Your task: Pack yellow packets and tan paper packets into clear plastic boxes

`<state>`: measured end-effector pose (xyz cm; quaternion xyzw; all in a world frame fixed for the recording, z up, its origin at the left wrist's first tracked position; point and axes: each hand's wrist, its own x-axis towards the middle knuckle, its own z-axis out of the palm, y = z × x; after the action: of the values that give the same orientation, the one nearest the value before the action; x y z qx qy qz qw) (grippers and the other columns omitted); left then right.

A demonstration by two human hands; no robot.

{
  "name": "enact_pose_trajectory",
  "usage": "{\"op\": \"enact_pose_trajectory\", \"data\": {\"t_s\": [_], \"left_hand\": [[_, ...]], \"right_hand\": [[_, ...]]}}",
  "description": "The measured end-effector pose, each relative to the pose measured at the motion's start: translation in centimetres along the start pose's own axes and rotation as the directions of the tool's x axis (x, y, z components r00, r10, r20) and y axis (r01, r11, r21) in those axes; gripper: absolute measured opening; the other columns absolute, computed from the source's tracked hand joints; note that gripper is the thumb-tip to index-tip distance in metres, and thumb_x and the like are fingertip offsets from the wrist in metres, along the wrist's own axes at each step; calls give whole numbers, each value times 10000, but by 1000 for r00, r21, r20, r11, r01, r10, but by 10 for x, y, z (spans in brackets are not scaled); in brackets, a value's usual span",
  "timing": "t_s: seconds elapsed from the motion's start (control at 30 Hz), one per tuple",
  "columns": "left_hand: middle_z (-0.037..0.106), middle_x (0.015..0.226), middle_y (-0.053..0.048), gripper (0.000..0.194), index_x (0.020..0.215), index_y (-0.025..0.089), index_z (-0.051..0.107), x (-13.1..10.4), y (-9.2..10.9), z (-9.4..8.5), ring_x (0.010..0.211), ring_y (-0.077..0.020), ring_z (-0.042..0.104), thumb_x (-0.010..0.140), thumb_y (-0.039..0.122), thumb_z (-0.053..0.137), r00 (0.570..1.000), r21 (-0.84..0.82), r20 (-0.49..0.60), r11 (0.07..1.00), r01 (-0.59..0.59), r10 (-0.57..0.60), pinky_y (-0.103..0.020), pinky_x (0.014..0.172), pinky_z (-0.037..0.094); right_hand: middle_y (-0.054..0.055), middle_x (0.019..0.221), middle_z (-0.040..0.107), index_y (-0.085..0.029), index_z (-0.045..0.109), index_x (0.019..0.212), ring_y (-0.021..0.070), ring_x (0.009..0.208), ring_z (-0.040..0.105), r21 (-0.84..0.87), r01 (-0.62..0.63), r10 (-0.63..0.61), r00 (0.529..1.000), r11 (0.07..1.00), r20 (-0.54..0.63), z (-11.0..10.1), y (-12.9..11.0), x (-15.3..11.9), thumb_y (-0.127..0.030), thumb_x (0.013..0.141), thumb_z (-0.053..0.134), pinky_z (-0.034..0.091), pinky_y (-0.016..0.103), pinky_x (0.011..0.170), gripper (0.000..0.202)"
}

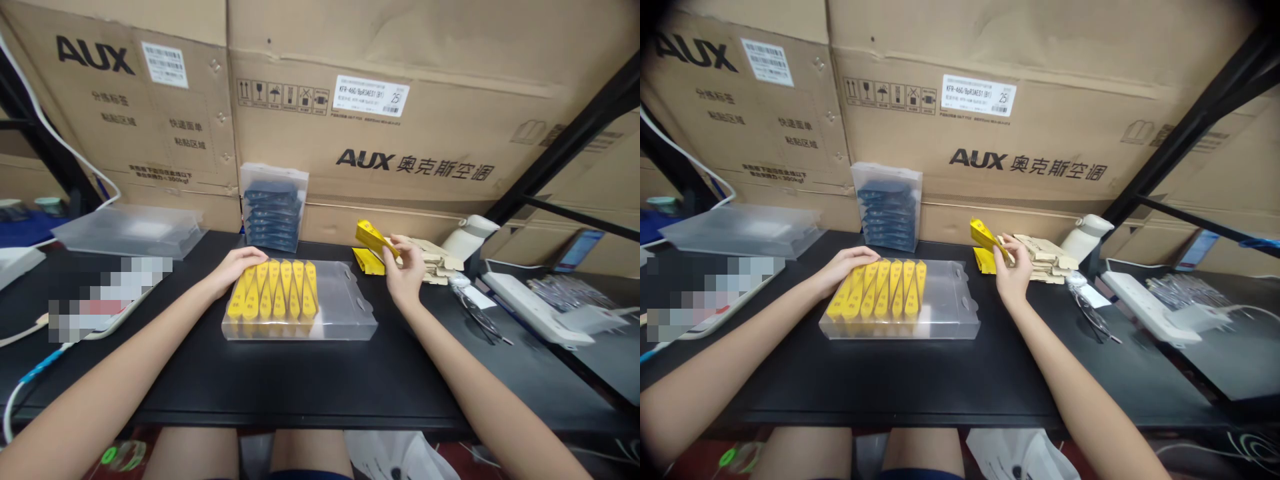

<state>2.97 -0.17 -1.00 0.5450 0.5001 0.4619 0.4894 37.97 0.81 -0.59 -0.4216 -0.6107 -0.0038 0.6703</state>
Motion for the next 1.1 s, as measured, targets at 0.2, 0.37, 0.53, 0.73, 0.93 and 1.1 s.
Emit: {"op": "enact_pose_trajectory", "data": {"t_s": [0.2,0.37,0.53,0.73,0.93,1.1], "left_hand": [[704,812,-37,255,769,192,693,1,-3,-1,836,-242,642,617,395,719,1000,0,14,1000,1,-1,-351,785,467],[705,799,-28,235,763,201,694,1,-3,-1,821,-231,643,622,387,717,1000,-3,16,1000,8,-8,-339,770,469],[700,786,-31,241,753,196,697,0,0,0,815,-239,642,599,380,726,1000,-8,0,1000,18,-18,-347,766,468],[706,807,-40,250,754,198,698,0,0,1,836,-246,642,597,392,723,1000,-12,2,1000,13,-13,-360,783,469],[708,803,-48,265,760,196,700,1,-2,-1,834,-257,645,591,398,725,1000,-10,8,1000,-1,1,-374,783,473],[706,800,-40,243,764,199,695,2,-4,-1,829,-247,644,614,389,712,1000,-3,15,1000,1,-1,-363,780,474]], "right_hand": [[73,900,641,-168,551,879,199,825,636,257,-353,395,909,900,-134,4,8,5,-416,716,656,511,377,802,315],[4,713,593,-186,543,750,155,650,589,199,-556,565,825,807,14,0,9,7,-377,644,674,507,286,633,254],[-30,565,540,-183,527,624,111,526,532,100,-683,664,729,724,165,-2,14,7,-274,603,603,428,213,493,121],[-47,468,529,-191,568,665,103,401,473,36,-720,688,676,693,265,-5,16,9,-216,525,621,330,201,380,151],[-59,447,494,-189,586,672,70,345,357,65,-729,689,670,682,277,-6,14,10,-235,535,568,207,199,344,145],[-17,547,569,-173,579,596,121,502,511,96,-780,703,603,618,378,-6,19,10,-219,491,566,374,237,463,116]]}}
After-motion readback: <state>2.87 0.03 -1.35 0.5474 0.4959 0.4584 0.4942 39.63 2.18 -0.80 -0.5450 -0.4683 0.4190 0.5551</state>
